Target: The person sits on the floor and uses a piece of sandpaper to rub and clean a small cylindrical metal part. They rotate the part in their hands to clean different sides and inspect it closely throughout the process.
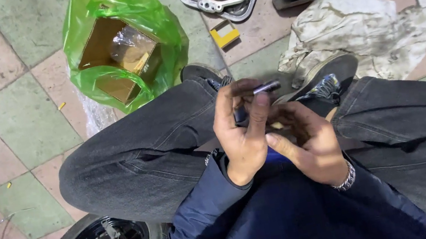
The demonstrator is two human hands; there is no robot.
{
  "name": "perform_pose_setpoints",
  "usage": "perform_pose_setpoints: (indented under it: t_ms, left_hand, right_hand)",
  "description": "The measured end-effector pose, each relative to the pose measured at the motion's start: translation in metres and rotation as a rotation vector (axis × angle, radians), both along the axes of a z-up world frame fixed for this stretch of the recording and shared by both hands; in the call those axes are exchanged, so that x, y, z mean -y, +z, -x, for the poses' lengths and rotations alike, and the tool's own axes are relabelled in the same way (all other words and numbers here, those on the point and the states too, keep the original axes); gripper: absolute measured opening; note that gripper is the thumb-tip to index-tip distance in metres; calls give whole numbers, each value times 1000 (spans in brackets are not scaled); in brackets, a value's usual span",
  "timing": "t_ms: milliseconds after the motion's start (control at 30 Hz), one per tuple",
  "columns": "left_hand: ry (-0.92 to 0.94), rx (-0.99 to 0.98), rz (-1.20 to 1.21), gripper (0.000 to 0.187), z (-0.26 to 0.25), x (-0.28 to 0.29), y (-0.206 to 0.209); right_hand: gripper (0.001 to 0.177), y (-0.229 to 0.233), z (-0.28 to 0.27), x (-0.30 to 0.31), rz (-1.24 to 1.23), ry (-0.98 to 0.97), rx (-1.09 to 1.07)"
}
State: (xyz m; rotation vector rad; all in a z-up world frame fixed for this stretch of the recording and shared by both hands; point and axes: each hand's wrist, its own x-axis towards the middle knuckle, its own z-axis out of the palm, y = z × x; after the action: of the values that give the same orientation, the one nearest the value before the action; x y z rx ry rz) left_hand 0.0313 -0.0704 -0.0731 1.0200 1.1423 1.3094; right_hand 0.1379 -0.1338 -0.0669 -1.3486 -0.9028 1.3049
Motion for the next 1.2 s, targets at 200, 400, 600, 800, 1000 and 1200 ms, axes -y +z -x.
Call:
perform_pose_setpoints:
  t_ms: [200,400,600,800,1000,1200]
  left_hand:
    - [57,34,45,17,-8,4,-22]
    - [35,70,97,23,5,-5,-24]
    - [-133,294,240,22,9,-2,-6]
    - [-316,244,407,32,26,-2,9]
    - [-368,-10,276,30,21,-6,22]
    - [-395,1,227,21,21,-6,26]
  right_hand:
    - [18,-12,2,-18,-201,81,314]
    - [25,-8,-10,-21,52,11,290]
    - [28,-27,-44,-6,33,-72,-82]
    - [21,30,-39,-25,229,10,190]
    - [25,22,-29,-17,106,-88,478]
    - [21,20,-26,-16,118,-132,511]
